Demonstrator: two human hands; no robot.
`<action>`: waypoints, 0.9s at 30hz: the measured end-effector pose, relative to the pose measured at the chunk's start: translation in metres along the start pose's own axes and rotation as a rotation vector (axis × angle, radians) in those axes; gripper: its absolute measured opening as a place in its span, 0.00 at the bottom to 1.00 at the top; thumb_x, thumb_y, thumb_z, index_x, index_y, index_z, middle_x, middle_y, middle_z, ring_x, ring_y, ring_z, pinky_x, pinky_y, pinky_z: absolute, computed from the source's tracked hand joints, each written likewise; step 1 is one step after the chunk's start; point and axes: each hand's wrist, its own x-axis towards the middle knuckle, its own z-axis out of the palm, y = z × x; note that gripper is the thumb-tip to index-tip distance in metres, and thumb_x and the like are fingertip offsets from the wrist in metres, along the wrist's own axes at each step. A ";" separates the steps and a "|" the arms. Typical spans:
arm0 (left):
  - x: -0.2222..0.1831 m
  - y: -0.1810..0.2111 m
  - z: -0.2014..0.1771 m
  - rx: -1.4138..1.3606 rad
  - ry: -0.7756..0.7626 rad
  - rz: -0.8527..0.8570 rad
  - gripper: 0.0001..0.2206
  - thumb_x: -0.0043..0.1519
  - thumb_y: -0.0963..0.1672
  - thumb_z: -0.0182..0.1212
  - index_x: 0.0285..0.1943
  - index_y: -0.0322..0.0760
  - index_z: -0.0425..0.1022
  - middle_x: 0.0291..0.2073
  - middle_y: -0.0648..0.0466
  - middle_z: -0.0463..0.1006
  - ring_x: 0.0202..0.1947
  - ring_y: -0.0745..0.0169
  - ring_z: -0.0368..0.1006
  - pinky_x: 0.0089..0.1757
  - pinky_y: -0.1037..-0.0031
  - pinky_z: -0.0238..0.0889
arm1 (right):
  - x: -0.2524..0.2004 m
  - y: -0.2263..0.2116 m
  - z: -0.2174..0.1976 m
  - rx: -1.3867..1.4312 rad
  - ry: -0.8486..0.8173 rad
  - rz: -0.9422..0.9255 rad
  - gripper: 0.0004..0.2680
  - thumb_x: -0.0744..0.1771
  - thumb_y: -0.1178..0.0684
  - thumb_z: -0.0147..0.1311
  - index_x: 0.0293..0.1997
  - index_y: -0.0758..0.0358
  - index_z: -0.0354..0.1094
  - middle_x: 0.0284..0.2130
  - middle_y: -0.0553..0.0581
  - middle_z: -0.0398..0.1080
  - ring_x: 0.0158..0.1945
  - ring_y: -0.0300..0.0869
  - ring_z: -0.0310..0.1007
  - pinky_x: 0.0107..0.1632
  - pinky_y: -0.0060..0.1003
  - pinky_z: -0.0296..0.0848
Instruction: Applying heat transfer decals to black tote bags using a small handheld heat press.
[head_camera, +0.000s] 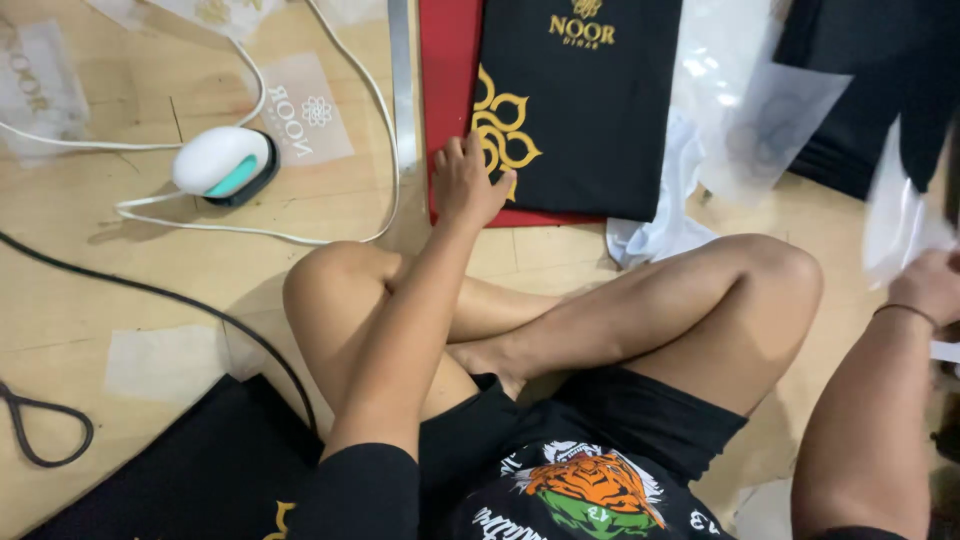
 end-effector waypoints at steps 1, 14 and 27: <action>-0.002 0.005 0.000 0.001 0.013 0.008 0.37 0.56 0.51 0.74 0.69 0.33 0.59 0.60 0.41 0.64 0.62 0.38 0.62 0.56 0.53 0.62 | -0.022 -0.035 -0.023 0.013 0.009 0.000 0.09 0.70 0.50 0.52 0.50 0.62 0.75 0.42 0.54 0.79 0.43 0.44 0.78 0.45 0.38 0.73; 0.004 -0.003 0.017 0.087 -0.061 -0.173 0.47 0.52 0.54 0.74 0.77 0.44 0.46 0.70 0.49 0.54 0.71 0.42 0.49 0.66 0.46 0.44 | -0.169 -0.343 -0.020 0.426 -0.326 -0.612 0.12 0.64 0.57 0.64 0.50 0.66 0.71 0.48 0.59 0.72 0.51 0.49 0.73 0.56 0.42 0.73; 0.020 -0.023 0.031 0.088 -0.008 -0.150 0.44 0.52 0.49 0.73 0.76 0.39 0.51 0.66 0.46 0.58 0.66 0.40 0.55 0.60 0.48 0.54 | -0.203 -0.418 0.115 0.142 -0.845 -0.148 0.28 0.61 0.46 0.67 0.63 0.73 0.60 0.54 0.75 0.66 0.55 0.58 0.71 0.57 0.45 0.70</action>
